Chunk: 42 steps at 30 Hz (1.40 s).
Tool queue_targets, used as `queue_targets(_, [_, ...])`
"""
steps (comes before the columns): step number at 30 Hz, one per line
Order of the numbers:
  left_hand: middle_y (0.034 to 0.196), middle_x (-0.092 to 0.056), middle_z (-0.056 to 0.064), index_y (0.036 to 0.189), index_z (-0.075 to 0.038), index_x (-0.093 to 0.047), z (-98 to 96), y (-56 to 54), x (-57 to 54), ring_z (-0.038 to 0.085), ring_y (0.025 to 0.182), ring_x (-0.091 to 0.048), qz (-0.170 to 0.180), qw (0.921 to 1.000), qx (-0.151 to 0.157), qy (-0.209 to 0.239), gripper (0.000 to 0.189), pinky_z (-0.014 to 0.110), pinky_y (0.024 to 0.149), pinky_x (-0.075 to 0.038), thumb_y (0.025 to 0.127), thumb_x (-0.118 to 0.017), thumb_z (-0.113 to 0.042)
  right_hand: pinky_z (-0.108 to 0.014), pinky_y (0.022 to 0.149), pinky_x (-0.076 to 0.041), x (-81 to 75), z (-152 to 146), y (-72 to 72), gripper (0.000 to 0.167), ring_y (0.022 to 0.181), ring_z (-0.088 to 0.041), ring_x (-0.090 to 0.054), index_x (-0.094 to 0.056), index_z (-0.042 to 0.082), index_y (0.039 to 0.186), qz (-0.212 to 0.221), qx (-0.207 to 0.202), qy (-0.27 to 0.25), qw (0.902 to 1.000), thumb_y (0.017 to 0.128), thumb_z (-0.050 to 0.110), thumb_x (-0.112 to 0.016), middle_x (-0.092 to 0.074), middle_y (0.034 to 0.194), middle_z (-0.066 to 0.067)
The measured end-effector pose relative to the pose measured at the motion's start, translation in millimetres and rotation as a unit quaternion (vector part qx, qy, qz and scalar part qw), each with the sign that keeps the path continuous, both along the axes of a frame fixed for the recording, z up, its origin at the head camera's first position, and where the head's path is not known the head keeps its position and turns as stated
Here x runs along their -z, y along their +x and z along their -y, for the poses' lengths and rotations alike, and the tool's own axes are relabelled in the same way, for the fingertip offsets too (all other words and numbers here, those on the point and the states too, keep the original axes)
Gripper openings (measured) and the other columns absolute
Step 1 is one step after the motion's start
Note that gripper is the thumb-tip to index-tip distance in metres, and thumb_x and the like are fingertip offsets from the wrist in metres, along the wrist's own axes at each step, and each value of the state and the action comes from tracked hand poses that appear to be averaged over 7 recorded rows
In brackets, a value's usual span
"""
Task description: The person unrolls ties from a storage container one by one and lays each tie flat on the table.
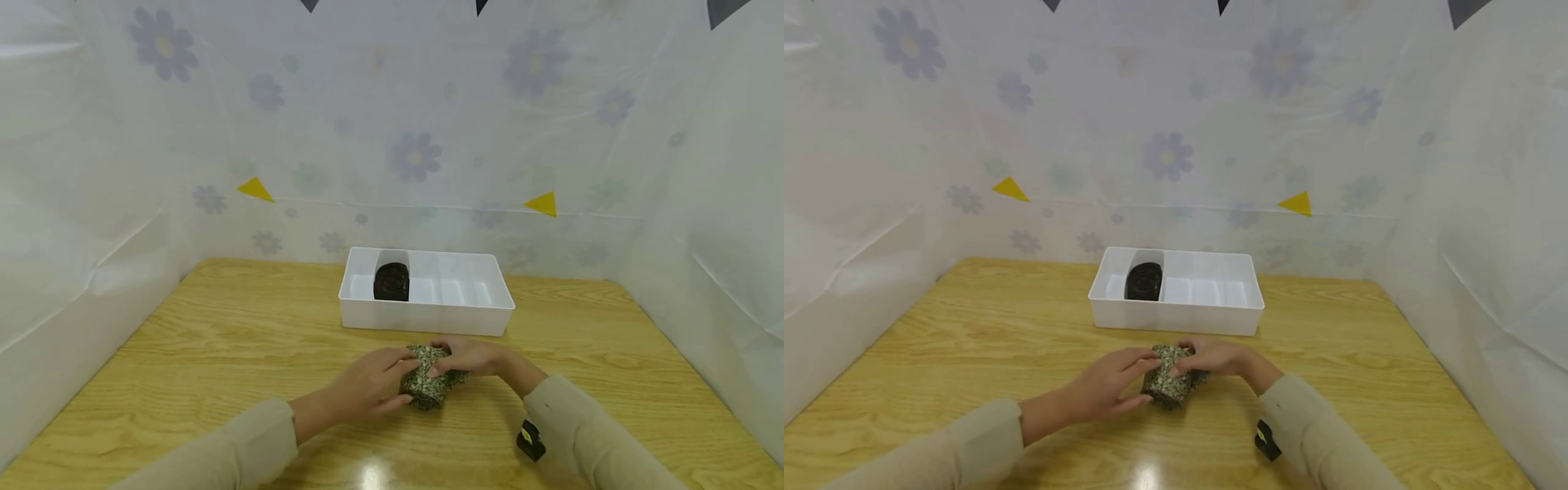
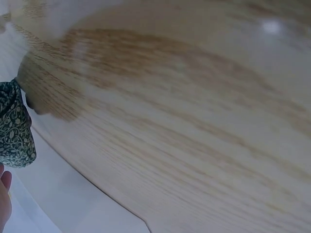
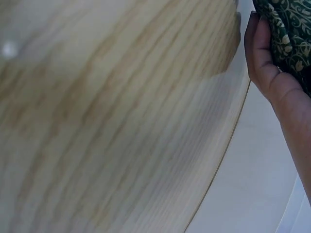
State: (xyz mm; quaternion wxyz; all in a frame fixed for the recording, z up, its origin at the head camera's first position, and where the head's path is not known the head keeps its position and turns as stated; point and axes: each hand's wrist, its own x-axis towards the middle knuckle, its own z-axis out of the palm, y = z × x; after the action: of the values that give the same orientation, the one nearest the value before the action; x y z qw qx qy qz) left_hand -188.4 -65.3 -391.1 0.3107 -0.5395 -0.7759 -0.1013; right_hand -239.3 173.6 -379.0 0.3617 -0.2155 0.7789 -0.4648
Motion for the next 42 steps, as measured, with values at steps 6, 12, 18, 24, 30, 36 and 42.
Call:
queue_targets(6, [0.117, -0.059, 0.011, 0.118, -0.001, -0.056, -1.8, 1.9, 1.4, 0.020, 0.108, -0.058, -0.002, 0.9995, -0.007, -0.029, 0.053, 0.031, 0.095, -0.047, 0.080, -0.070, -0.034, -0.039, 0.098, -0.042, -0.5, 2.3, -0.5, 0.065, 0.117, -0.024, -0.048, -0.041, -0.002, 0.135, -0.013, -0.017, 0.007, 0.9997, 0.084, 0.031, -0.064, -0.047, 0.132, -0.017])
queue_targets(12, [0.118, -0.058, 0.011, 0.119, 0.000, -0.056, -0.2, 4.6, 1.0, 0.021, 0.109, -0.057, 0.009, 0.9989, -0.018, -0.044, 0.052, 0.031, 0.095, -0.047, 0.082, -0.068, -0.035, -0.044, 0.101, -0.041, -0.8, 4.7, 4.8, 0.071, 0.124, -0.030, -0.046, -0.041, -0.003, 0.136, -0.055, 0.013, 0.028, 0.9980, 0.084, 0.039, -0.066, -0.046, 0.137, -0.019])
queue_targets(18, [0.120, -0.057, 0.013, 0.121, 0.002, -0.054, 0.1, 6.2, 2.5, 0.023, 0.111, -0.057, 0.025, 0.9982, -0.030, -0.045, 0.054, 0.034, 0.096, -0.046, 0.083, -0.066, -0.035, -0.043, 0.094, -0.046, -5.6, 4.3, 13.3, 0.063, 0.117, -0.030, -0.052, -0.051, 0.001, 0.130, -0.161, 0.035, 0.055, 0.9848, 0.085, 0.043, -0.064, -0.054, 0.130, -0.017])
queue_targets(24, [0.120, -0.058, 0.013, 0.121, 0.001, -0.054, -1.5, 8.1, 2.1, 0.023, 0.111, -0.057, 0.043, 0.9971, -0.042, -0.046, 0.053, 0.034, 0.097, -0.046, 0.084, -0.065, -0.036, -0.034, 0.082, -0.052, -7.3, 2.0, 26.8, 0.042, 0.101, -0.030, -0.060, -0.056, -0.007, 0.120, -0.290, 0.057, 0.026, 0.9550, 0.093, 0.024, -0.056, -0.061, 0.115, -0.020])
queue_targets(30, [0.119, -0.057, 0.013, 0.125, -0.006, -0.053, -3.3, 9.2, 1.4, 0.023, 0.109, -0.058, 0.063, 0.9964, -0.036, -0.043, 0.050, 0.034, 0.094, -0.048, 0.084, -0.066, -0.033, -0.032, 0.073, -0.053, -3.9, 5.0, 52.2, 0.016, 0.088, -0.024, -0.062, -0.068, 0.000, 0.099, -0.462, 0.141, 0.060, 0.8734, 0.086, 0.007, -0.062, -0.066, 0.096, -0.010])
queue_targets(36, [0.118, -0.056, 0.013, 0.125, -0.012, -0.052, -4.5, 8.7, 2.0, 0.023, 0.107, -0.058, 0.057, 0.9967, -0.034, -0.047, 0.049, 0.034, 0.092, -0.049, 0.084, -0.066, -0.034, -0.026, 0.067, -0.053, 3.6, 2.5, 68.3, 0.013, 0.079, -0.019, -0.062, -0.070, 0.000, 0.093, -0.475, 0.165, 0.095, 0.8591, 0.080, 0.000, -0.067, -0.066, 0.089, -0.008])
queue_targets(42, [0.118, -0.058, 0.013, 0.118, -0.005, -0.056, -9.4, 9.0, 4.3, 0.024, 0.109, -0.058, 0.034, 0.9982, -0.040, -0.029, 0.048, 0.035, 0.095, -0.047, 0.083, -0.066, -0.037, -0.031, 0.072, -0.054, 13.8, 1.2, 72.7, 0.016, 0.085, -0.023, -0.064, -0.069, -0.004, 0.094, -0.462, 0.139, 0.119, 0.8676, 0.080, 0.002, -0.068, -0.066, 0.093, -0.011])
